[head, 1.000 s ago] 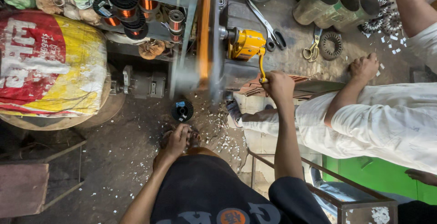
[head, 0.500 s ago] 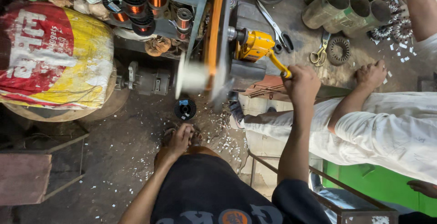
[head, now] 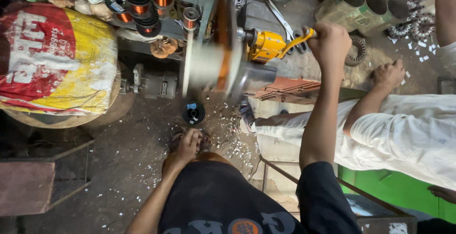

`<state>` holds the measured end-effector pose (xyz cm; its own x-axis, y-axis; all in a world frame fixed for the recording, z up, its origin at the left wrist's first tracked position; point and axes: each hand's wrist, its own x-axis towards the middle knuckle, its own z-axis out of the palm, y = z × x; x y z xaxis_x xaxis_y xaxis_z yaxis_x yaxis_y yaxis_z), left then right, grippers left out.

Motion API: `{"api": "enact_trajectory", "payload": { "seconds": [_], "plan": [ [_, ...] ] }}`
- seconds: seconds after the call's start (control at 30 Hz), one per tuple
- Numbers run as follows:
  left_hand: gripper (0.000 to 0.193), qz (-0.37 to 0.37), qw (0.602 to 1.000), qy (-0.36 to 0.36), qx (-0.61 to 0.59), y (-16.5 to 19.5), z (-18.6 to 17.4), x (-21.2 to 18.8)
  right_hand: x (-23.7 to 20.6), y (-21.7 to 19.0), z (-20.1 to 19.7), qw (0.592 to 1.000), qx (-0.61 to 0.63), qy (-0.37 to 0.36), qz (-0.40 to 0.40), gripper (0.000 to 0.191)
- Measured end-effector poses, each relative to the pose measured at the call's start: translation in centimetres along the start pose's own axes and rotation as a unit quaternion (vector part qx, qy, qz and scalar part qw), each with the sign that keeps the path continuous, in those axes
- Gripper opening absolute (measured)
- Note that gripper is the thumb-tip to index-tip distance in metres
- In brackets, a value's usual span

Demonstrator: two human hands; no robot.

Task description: The person operates a manual wire-winding machine to wrap copper wire onto a cylindrical bobbin. They feed the wire, turn the crank, and use shears to cut the wire, repeating the process to build up layers on the bobbin.

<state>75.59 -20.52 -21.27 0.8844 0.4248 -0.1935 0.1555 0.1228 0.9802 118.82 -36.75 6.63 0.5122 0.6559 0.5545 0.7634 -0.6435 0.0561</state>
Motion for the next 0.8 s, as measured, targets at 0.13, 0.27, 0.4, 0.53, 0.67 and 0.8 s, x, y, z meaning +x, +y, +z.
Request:
{"api": "enact_trajectory", "payload": {
  "seconds": [0.13,0.27,0.4,0.53,0.67,0.8],
  "plan": [
    [0.029,-0.06,0.997,-0.019,0.054,0.6,0.0,0.1,2.0,1.1,1.8,0.998,-0.031,-0.056,0.022,0.028],
    [0.029,-0.07,0.996,-0.028,0.053,1.3,0.1,0.1,3.2,1.0,3.3,0.993,0.002,-0.097,0.063,0.041],
    [0.029,-0.043,0.999,-0.013,0.014,1.4,0.5,0.2,3.6,0.3,4.4,0.989,0.027,-0.114,0.091,0.035],
    [0.029,-0.018,1.0,-0.011,0.002,1.0,0.6,0.2,3.3,-0.7,5.3,0.983,0.045,-0.128,0.122,0.031],
    [0.028,-0.068,0.997,-0.023,0.036,0.9,0.6,0.6,2.6,-1.8,6.1,0.966,0.065,-0.173,0.181,0.032],
    [0.027,-0.048,0.999,-0.009,-0.005,1.2,0.7,1.0,1.7,-2.9,6.7,0.965,0.075,-0.153,0.199,0.025]
  ]
}}
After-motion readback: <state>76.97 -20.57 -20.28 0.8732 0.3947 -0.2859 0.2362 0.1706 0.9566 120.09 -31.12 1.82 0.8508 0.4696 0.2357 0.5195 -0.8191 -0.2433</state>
